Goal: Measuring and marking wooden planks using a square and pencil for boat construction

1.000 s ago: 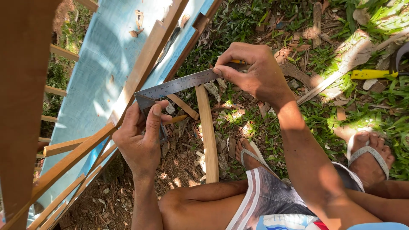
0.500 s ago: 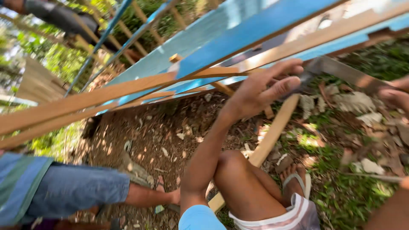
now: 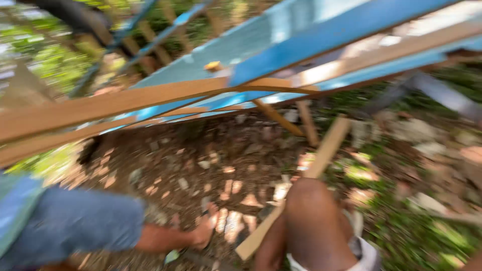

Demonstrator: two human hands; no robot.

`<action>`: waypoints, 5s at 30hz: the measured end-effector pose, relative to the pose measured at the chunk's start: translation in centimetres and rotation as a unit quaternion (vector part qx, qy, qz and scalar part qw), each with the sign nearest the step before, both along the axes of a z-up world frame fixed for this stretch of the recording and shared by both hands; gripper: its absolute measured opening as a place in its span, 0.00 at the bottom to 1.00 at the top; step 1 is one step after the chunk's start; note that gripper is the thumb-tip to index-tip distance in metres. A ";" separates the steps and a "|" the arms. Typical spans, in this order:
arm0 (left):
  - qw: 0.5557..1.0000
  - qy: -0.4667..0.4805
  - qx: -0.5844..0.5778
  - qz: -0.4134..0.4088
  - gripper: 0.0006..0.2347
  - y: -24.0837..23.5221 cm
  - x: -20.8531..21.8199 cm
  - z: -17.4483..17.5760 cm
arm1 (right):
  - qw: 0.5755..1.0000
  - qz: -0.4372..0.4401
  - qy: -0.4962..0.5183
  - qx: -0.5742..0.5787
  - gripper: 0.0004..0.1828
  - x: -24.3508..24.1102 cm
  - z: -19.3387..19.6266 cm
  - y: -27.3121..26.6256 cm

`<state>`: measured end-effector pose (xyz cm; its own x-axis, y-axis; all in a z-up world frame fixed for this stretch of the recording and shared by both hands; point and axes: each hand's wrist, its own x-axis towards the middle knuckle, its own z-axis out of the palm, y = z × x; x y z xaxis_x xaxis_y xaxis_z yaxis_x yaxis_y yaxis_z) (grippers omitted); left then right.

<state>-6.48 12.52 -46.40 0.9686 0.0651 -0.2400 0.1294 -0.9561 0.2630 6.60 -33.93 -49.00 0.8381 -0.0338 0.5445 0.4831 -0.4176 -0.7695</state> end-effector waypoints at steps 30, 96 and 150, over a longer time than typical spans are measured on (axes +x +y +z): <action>0.902 0.327 -0.148 -0.241 0.45 -12.6 12.8 6.2 | 0.882 -0.407 0.178 0.156 0.04 -19.9 21.5 -8.7; 0.636 0.252 -0.685 0.250 0.14 -0.5 0.7 -6.7 | 0.703 -0.441 0.368 0.419 0.29 -15.6 -6.5 -4.3; 0.672 0.319 -0.619 0.253 0.22 -10.3 3.5 -8.3 | 0.834 -0.400 0.228 0.303 0.19 -15.0 -7.4 -2.6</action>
<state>-3.00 2.25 -54.74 0.5719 -0.2846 -0.7694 0.8194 0.1528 0.5525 -8.41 -36.52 -56.38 0.5303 -0.8354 -0.1443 -0.1643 0.0657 -0.9842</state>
